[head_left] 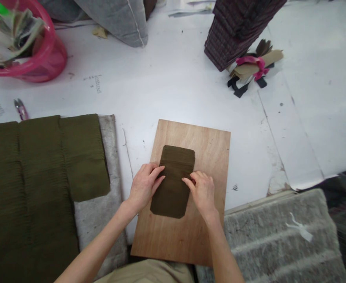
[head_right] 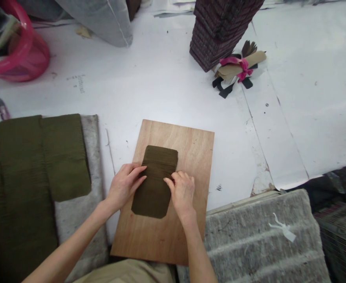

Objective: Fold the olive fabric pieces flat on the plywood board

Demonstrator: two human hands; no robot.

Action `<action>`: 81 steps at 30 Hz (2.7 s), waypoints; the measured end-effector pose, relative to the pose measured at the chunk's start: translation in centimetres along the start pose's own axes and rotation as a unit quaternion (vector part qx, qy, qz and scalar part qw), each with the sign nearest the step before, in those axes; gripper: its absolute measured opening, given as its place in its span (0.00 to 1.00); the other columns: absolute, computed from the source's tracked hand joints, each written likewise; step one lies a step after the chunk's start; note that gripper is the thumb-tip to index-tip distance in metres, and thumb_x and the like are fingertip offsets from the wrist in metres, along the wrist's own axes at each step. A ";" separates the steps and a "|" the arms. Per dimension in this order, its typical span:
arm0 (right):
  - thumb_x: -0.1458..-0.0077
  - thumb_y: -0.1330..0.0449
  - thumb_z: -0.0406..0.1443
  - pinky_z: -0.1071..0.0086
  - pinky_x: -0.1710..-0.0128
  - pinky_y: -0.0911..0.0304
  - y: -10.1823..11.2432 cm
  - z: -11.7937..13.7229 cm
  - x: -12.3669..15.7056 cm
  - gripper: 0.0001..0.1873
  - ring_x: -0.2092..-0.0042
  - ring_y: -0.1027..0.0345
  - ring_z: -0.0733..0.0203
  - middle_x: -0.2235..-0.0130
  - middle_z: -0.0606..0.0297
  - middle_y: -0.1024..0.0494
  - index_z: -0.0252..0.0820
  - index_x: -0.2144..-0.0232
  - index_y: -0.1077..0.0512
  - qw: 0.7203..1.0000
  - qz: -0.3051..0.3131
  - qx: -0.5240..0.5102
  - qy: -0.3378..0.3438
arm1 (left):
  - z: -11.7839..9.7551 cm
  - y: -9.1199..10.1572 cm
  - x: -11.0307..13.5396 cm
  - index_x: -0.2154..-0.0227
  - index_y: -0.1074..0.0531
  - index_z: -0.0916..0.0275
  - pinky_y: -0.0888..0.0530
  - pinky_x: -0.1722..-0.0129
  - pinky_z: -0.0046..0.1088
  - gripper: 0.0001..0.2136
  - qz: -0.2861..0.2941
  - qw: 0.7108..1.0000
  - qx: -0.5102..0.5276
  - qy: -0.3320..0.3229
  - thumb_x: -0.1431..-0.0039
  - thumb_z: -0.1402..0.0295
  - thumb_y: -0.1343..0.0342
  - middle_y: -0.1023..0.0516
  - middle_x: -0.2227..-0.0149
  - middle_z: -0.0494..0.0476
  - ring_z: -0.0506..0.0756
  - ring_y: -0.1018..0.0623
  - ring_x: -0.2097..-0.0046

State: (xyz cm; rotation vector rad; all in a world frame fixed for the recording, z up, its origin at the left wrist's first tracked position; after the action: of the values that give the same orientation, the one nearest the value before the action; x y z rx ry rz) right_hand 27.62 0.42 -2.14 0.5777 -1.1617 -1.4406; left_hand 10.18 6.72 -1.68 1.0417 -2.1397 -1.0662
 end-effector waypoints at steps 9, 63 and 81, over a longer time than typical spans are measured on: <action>0.41 0.45 0.49 0.67 0.66 0.52 0.2 -0.2 0.0 0.17 0.68 0.35 0.61 0.71 0.67 0.26 0.43 0.73 0.32 0.999 -0.027 -0.018 -0.020 | 0.0 0.1 0.0 0.53 0.31 0.59 0.29 0.57 0.37 0.11 -0.006 1.000 0.003 0.001 0.37 0.66 0.50 0.29 0.58 0.59 0.58 0.30 0.55; 0.45 0.43 0.45 0.71 0.74 0.41 -2.4 -1.7 4.4 0.11 0.74 0.31 0.61 0.75 0.67 0.24 0.44 0.71 0.34 0.950 0.024 -0.265 -0.162 | 1.7 -1.4 0.7 0.69 0.30 0.60 0.38 0.73 0.24 0.12 0.100 0.973 0.156 0.137 0.42 0.56 0.47 0.29 0.76 0.47 0.50 0.30 0.74; 0.47 0.43 0.49 0.72 0.71 0.38 -3.1 -2.1 5.7 0.17 0.71 0.32 0.61 0.72 0.64 0.24 0.41 0.72 0.32 0.914 0.023 -0.358 -0.191 | 3.0 -4.3 4.4 0.78 0.36 0.63 0.42 0.76 0.22 0.14 0.111 0.918 0.319 0.205 0.42 0.59 0.47 0.35 0.79 0.47 0.48 0.36 0.75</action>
State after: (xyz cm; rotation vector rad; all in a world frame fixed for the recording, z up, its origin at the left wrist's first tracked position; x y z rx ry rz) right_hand 26.64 -6.02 -4.22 -0.2548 -0.8286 -1.8432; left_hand 7.21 2.67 -6.42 1.1295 -2.2059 -0.0027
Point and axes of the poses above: each hand's wrist, its own x-axis away from the middle knuckle, its own y-axis out of the back of the hand, z = x × y, the point moved 9 cm from there along -x, towards the middle knuckle
